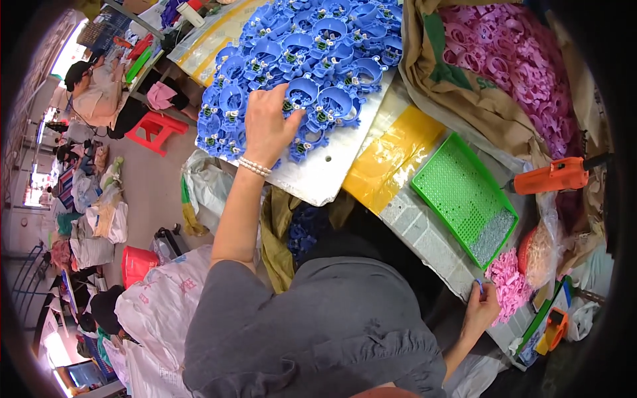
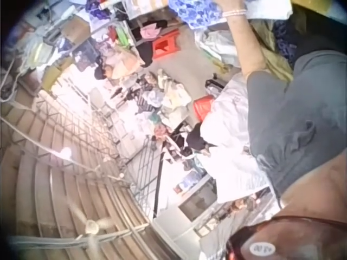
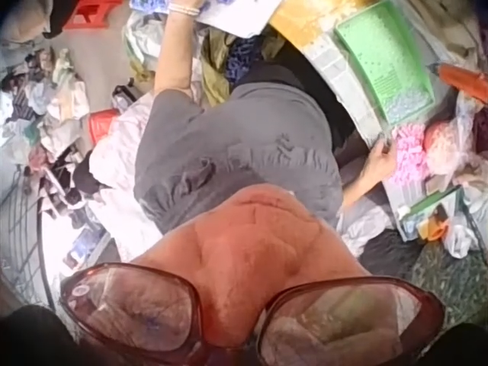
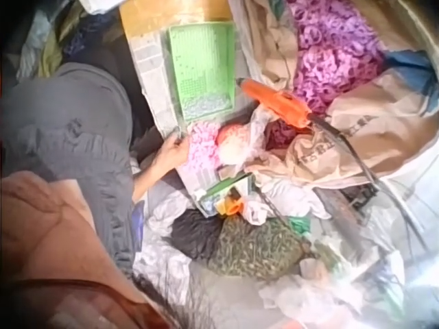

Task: Assembling blue plastic toy components by driving screws into them using an electric screwdriver.

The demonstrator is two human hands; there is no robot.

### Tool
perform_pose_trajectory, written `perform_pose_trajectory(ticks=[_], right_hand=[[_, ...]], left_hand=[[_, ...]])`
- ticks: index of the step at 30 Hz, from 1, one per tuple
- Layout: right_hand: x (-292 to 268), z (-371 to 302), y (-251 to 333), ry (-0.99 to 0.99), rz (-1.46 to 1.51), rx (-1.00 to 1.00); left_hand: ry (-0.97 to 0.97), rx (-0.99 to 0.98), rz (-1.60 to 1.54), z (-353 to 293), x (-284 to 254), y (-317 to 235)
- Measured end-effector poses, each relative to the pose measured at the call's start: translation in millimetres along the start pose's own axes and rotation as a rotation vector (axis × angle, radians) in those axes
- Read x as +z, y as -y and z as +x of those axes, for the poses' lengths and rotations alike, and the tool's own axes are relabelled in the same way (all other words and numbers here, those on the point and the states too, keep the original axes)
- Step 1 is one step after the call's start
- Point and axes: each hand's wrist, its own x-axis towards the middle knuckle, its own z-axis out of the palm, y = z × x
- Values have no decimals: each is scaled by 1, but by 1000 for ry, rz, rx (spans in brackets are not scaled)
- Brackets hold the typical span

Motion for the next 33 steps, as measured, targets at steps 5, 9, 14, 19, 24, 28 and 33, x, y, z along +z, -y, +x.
perform_pose_trajectory(ticks=[5,9,14,19,24,28,33], right_hand=[[2,-1,-13,-154,-257,-34],[0,-2,-10,-228,-279,-73],[5,-7,-18,-319,-165,-43],[5,-9,-15,-540,23,-180],[8,-8,-12,-546,73,-210],[10,-6,-6,-546,177,-244],[6,-12,14,-374,556,-184]], left_hand=[[-29,-7,-5,-4,2,-1],[-44,-6,-12,-8,3,0],[-96,-2,-44,-9,12,6],[-115,10,-79,-9,13,8],[-172,-10,-89,-11,14,9],[-208,-42,-119,-13,5,5],[-269,5,-200,-15,-8,-22]])
